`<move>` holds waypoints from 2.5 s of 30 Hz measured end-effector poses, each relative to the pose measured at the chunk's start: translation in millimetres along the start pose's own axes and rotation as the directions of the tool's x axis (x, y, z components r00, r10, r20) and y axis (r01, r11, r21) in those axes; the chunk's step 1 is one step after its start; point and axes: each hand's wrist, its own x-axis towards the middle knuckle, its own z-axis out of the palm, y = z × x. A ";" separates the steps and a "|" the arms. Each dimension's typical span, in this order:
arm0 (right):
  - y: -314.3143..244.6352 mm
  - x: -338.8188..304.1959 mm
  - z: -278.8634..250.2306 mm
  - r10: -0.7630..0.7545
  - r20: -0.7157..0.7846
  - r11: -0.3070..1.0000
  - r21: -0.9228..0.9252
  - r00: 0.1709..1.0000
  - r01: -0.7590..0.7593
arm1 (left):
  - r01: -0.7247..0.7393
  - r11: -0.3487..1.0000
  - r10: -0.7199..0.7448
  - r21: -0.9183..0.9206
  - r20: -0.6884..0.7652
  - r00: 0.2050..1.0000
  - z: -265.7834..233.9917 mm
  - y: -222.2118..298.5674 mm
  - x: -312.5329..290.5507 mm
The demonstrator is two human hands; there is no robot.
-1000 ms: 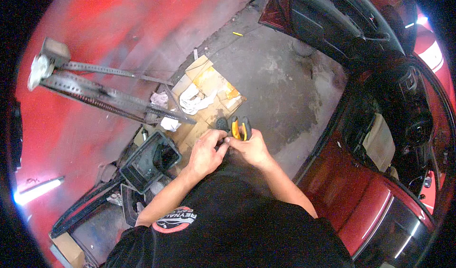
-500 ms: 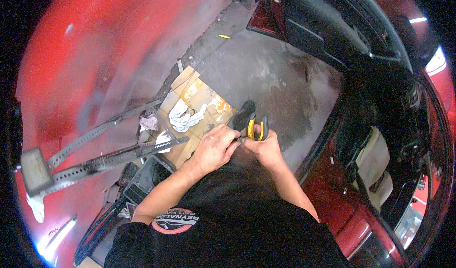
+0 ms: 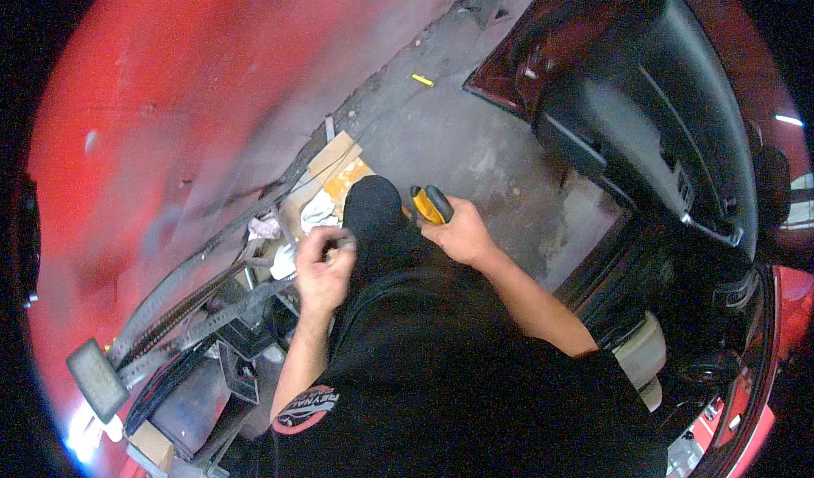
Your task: The person works on the front of a red car with the hood open, using pliers to manipulate components near the headlight and engine bay. They repeatedly search through a plastic basket of small parts on the floor, selecting clips and fasteners, and then install them into the car's front assembly.
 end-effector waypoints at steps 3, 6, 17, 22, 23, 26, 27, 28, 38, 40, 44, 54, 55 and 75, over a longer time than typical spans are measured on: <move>-0.2 68.4 -20.0 0.052 0.001 0.998 -0.040 0.999 -0.052 | 0.193 0.976 -0.206 -0.104 -0.133 0.969 -20.1 -9.8 34.6; -5.3 150.3 -25.4 0.166 0.080 0.978 0.111 0.983 -0.175 | 0.203 0.938 -0.277 -0.280 -0.259 0.925 -29.3 -32.5 78.6; -46.4 391.1 -45.2 0.502 -0.139 0.729 0.599 0.853 -0.332 | 0.215 0.976 -0.215 -0.041 0.003 0.977 -64.9 -14.9 318.4; -86.0 435.2 -103.0 0.502 -0.200 0.667 0.709 0.842 -0.230 | 0.144 0.985 -0.156 0.099 0.133 0.979 -87.4 -4.8 390.9; -90.3 441.6 -116.4 0.534 -0.252 0.650 0.733 0.807 -0.201 | 0.112 0.987 -0.127 0.114 0.143 0.982 -87.9 -11.2 397.6; -60.8 478.5 -170.6 0.594 -0.402 0.651 0.749 0.697 -0.124 | 0.166 0.985 -0.172 0.043 0.194 0.966 -75.4 6.1 420.0; -68.5 486.2 -183.6 0.617 -0.446 0.671 0.729 0.649 -0.137 | 0.172 0.982 -0.184 0.078 0.193 0.964 -72.5 14.0 426.0; -75.3 490.2 -196.0 0.632 -0.438 0.607 0.792 0.640 -0.057 | 0.161 0.981 -0.180 0.108 0.204 0.962 -70.0 20.1 433.5; -8.8 548.8 -322.7 0.813 -0.323 0.255 0.945 0.484 0.203 | 0.157 0.987 -0.155 0.025 0.378 0.913 20.4 102.6 540.3; 22.9 563.5 -338.6 0.843 -0.270 0.227 0.963 0.465 0.149 | 0.010 0.999 -0.029 0.046 0.436 0.899 49.1 102.6 575.5; 83.8 564.5 -346.0 0.898 -0.183 0.161 0.983 0.399 0.087 | 0.038 0.994 -0.083 0.098 0.509 0.857 130.6 154.1 651.2; 70.4 508.4 -386.6 0.903 0.003 -0.048 0.994 0.429 0.094 | 0.047 0.992 -0.114 0.113 0.718 0.687 303.5 250.0 772.0; 68.8 495.7 -395.3 0.893 -0.009 -0.040 0.994 0.450 0.098 | 0.042 0.993 -0.108 0.109 0.720 0.685 323.2 252.8 780.2; 5.4 483.5 -720.7 0.760 -0.522 0.413 0.848 0.387 0.331 | -0.067 0.998 0.027 -0.007 0.954 0.298 781.6 368.9 866.3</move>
